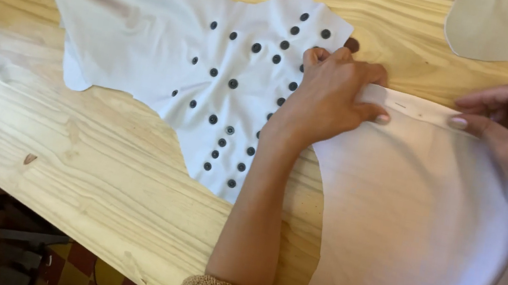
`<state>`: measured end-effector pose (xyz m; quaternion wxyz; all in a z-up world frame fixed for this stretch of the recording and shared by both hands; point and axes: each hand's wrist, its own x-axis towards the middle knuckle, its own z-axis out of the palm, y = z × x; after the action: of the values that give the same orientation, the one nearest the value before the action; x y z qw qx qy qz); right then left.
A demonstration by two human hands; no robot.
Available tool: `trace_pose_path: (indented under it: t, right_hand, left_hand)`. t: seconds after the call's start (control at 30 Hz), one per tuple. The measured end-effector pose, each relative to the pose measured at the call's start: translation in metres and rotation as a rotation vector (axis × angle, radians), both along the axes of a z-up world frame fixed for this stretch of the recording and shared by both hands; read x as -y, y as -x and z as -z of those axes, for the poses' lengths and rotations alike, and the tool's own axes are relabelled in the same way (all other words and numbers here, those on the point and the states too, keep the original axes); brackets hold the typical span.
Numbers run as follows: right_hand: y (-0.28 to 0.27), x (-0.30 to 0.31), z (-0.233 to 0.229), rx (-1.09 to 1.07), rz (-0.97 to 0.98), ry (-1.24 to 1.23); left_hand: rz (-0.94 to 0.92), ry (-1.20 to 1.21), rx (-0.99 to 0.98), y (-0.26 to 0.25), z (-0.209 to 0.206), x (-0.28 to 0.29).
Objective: The person folds the edges of a white fabric piece and secures them with pins. They then use scissors to trim the excess fabric along the pinned edge.
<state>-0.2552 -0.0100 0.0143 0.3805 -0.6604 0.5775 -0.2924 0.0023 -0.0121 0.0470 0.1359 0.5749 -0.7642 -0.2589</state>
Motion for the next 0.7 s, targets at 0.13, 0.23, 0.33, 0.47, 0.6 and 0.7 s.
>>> trace_pose_path:
  t: [0.13,0.23,0.33,0.47,0.6,0.7]
  right_hand:
    - [0.03,0.017,0.055,0.079,-0.095,0.08]
    - [0.037,0.021,0.064,0.002,-0.095,0.048]
    - [0.033,0.017,0.058,-0.039,-0.134,0.098]
    - [0.009,0.005,0.04,-0.029,-0.148,0.198]
    - [-0.035,-0.005,0.002,-0.044,-0.194,0.477]
    - [-0.052,-0.003,0.019,-0.115,-0.198,0.595]
  left_hand:
    - [-0.062,0.038,-0.068,-0.029,0.003,-0.001]
    - [-0.137,0.224,-0.185,-0.038,0.019,-0.005]
    - [-0.223,0.212,-0.469,-0.04,0.028,-0.011]
    - [-0.248,0.318,-0.512,-0.04,0.033,-0.009]
    - [-0.262,0.407,-0.25,-0.042,0.05,-0.003]
    - [-0.289,0.439,-0.209,-0.044,0.053,0.0]
